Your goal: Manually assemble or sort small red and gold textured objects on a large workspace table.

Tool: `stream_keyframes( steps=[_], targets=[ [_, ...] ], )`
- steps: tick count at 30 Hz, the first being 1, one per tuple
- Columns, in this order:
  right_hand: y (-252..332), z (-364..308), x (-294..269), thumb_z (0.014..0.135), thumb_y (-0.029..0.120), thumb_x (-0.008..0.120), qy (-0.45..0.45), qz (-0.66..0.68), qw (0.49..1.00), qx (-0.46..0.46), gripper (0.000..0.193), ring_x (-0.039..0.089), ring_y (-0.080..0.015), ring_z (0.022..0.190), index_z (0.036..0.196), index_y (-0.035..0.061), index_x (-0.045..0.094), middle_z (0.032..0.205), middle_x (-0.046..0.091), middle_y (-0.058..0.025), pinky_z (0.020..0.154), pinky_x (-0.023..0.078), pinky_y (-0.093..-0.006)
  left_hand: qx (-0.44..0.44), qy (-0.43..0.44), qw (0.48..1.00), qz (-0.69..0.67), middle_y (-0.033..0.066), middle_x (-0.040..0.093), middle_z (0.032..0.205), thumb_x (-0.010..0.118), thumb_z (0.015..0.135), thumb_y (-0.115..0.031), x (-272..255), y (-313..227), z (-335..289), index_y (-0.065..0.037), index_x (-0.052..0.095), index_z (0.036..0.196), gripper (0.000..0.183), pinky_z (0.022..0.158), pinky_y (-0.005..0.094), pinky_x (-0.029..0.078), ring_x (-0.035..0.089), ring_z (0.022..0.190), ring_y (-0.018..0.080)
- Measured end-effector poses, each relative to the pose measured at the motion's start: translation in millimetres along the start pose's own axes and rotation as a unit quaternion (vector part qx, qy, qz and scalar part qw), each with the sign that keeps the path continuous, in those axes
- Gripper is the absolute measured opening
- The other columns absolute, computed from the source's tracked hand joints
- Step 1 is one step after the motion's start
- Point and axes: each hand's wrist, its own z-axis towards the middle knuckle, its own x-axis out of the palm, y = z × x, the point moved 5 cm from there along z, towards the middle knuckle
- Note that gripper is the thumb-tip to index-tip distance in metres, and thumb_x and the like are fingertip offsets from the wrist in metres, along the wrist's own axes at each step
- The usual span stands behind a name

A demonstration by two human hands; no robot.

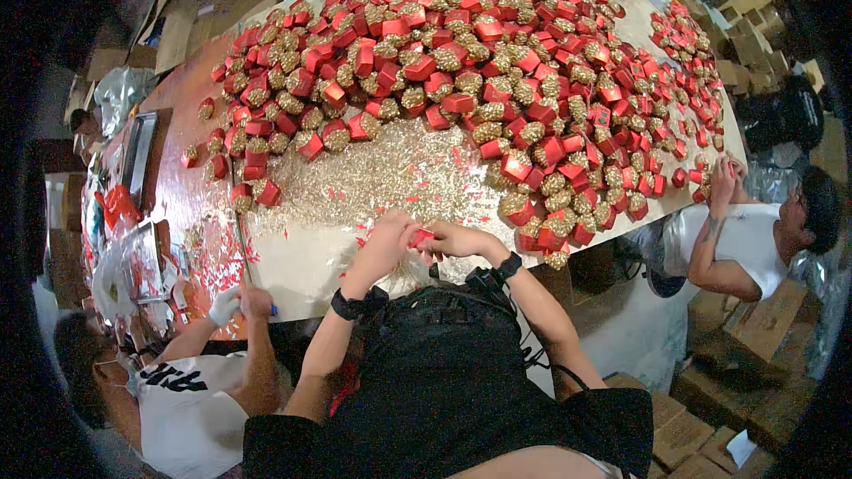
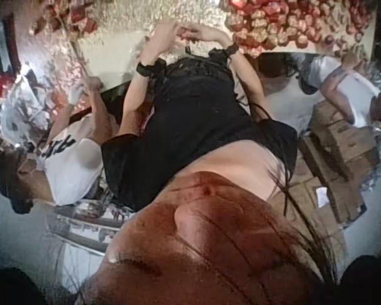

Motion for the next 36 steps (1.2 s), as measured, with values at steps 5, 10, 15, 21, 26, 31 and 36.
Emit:
stream_keyframes(
  steps=[5, 10, 15, 21, 26, 31, 36],
  targets=[
    [-1.8, -17.2, -11.1, 0.089, 0.025, 0.051, -0.089, 0.065, 0.99, -0.085, 0.037, 0.052, -0.0109, 0.073, 0.118, 0.0053, 0.041, 0.1, 0.049, -0.0062, 0.064, 0.045, -0.0262, 0.113, 0.02, 0.985, 0.131, 0.0158, 0.052, 0.086, 0.049, 0.08, -0.009, 14.7, -13.2, 21.2, -0.001, 0.052, 0.092, 0.014, 0.074, 0.0402, 0.042, 0.051, 0.085, 0.033],
    [-7.6, -28.9, -30.1, 0.089, 0.026, 0.051, -0.157, 0.093, 0.971, -0.154, 0.047, 0.052, -0.0111, 0.082, 0.131, 0.0104, 0.033, 0.116, 0.047, -0.009, 0.072, 0.045, -0.0269, 0.094, 0.093, 0.987, 0.088, 0.0143, 0.053, 0.088, 0.049, 0.083, -0.013, 14.6, -32.6, 44.2, -0.007, 0.052, 0.096, 0.015, 0.065, 0.0402, 0.045, 0.054, 0.078, 0.0336],
    [-8.9, -32.8, -28.1, 0.095, 0.032, 0.036, 0.008, 0.116, 0.993, -0.003, 0.038, 0.04, -0.0066, 0.057, 0.096, 0.0001, 0.057, 0.062, 0.044, 0.0041, 0.055, 0.036, -0.0206, 0.116, 0.092, 0.973, 0.179, 0.0118, 0.052, 0.086, 0.047, 0.085, -0.017, 1.3, -19.8, 80.7, -0.007, 0.05, 0.093, 0.014, 0.063, 0.0396, 0.045, 0.055, 0.078, 0.0302],
    [-24.4, -35.3, -43.1, 0.095, 0.024, 0.037, -0.036, 0.46, 0.887, -0.028, 0.029, 0.045, -0.0093, 0.062, 0.096, 0.0007, 0.054, 0.071, 0.048, -0.0004, 0.059, 0.038, -0.0215, 0.005, -0.028, 0.988, 0.154, 0.0167, 0.051, 0.104, 0.054, 0.081, -0.024, -21.8, 74.3, 129.9, -0.005, 0.048, 0.108, 0.033, 0.075, 0.0407, 0.044, 0.051, 0.092, 0.0337],
    [-30.6, -34.7, -68.0, 0.095, 0.02, 0.035, -0.212, 0.544, 0.805, -0.105, 0.026, 0.058, -0.0186, 0.08, 0.102, -0.0017, 0.049, 0.098, 0.057, -0.0138, 0.071, 0.047, -0.0258, -0.08, -0.158, 0.903, 0.392, 0.0131, 0.04, 0.118, 0.067, 0.069, -0.019, -64.7, 123.1, 191.1, -0.011, 0.042, 0.117, 0.055, 0.075, 0.0447, 0.044, 0.048, 0.099, 0.0349],
    [-29.8, -37.4, -78.9, 0.094, 0.023, 0.04, -0.307, 0.549, 0.765, -0.136, 0.028, 0.051, -0.0118, 0.065, 0.1, -0.0014, 0.05, 0.089, 0.06, -0.0112, 0.061, 0.043, -0.0238, -0.122, -0.091, 0.89, 0.43, 0.0145, 0.042, 0.113, 0.07, 0.067, -0.021, -63.1, 149.5, 214.1, -0.017, 0.044, 0.112, 0.052, 0.074, 0.0482, 0.042, 0.048, 0.099, 0.0336],
    [-20.0, -34.2, -80.8, 0.092, 0.013, 0.044, -0.318, 0.54, 0.756, -0.189, 0.028, 0.049, -0.0086, 0.073, 0.112, -0.0047, 0.049, 0.099, 0.055, -0.0077, 0.066, 0.043, -0.0219, -0.077, -0.228, 0.956, 0.17, 0.0174, 0.045, 0.104, 0.062, 0.077, -0.022, -57.0, 151.2, 173.2, -0.004, 0.044, 0.104, 0.037, 0.073, 0.0482, 0.044, 0.051, 0.093, 0.0365]
  ],
)
